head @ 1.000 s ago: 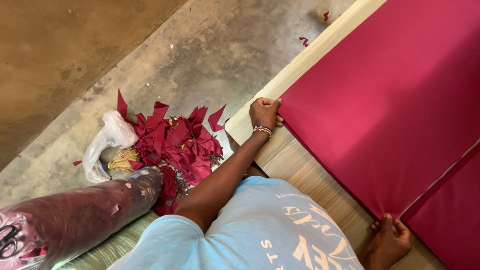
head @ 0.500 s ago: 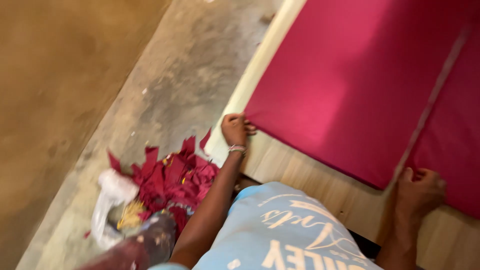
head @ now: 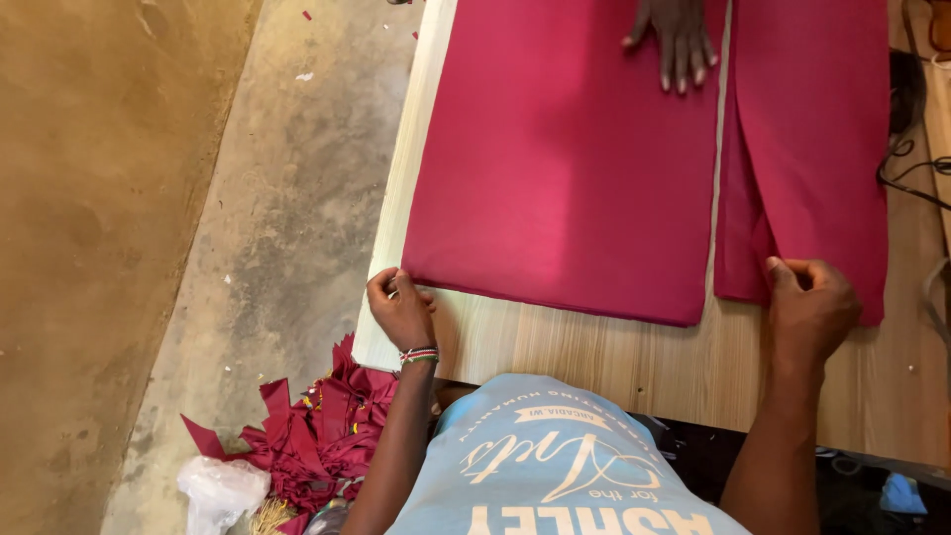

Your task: Folding and aligning large pieces of pink fabric on a work table

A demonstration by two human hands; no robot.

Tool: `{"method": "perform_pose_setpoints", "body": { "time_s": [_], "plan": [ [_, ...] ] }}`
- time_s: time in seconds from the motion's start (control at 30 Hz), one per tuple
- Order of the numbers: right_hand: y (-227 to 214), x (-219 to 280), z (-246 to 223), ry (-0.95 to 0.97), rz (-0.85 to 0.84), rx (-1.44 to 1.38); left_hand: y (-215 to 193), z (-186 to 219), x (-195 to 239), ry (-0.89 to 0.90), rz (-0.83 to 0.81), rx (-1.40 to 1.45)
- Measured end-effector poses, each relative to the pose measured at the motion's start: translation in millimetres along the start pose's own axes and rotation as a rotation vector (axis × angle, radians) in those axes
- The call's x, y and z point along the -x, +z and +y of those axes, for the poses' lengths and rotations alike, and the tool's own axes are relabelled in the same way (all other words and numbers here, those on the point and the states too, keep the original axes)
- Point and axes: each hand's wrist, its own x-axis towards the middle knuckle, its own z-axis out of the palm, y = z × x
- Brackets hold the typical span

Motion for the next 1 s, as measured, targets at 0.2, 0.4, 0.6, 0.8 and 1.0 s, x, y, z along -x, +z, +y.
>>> {"method": "perform_pose_setpoints", "body": {
  "time_s": [0.2,0.4,0.6,0.8,1.0],
  "plan": [
    [5,3,14,-0.030,0.047,-0.001,28,0,8,0.065,-0.149,0.023],
    [15,11,21,0.043,0.003,-0.082,44,-48,-7,0.126,-0.235,-0.149],
    [45,18,66,-0.018,0.001,-0.135,37,-54,-12,-0.020,-0.148,-0.105],
    [54,17,74,-0.041,-0.039,-0.147,32,-45,-12,-0.108,-0.145,0.064],
    [41,4,59,0.191,-0.003,-0.157,31,-36,-9,-0.121,-0.165,0.068]
  ]
}}
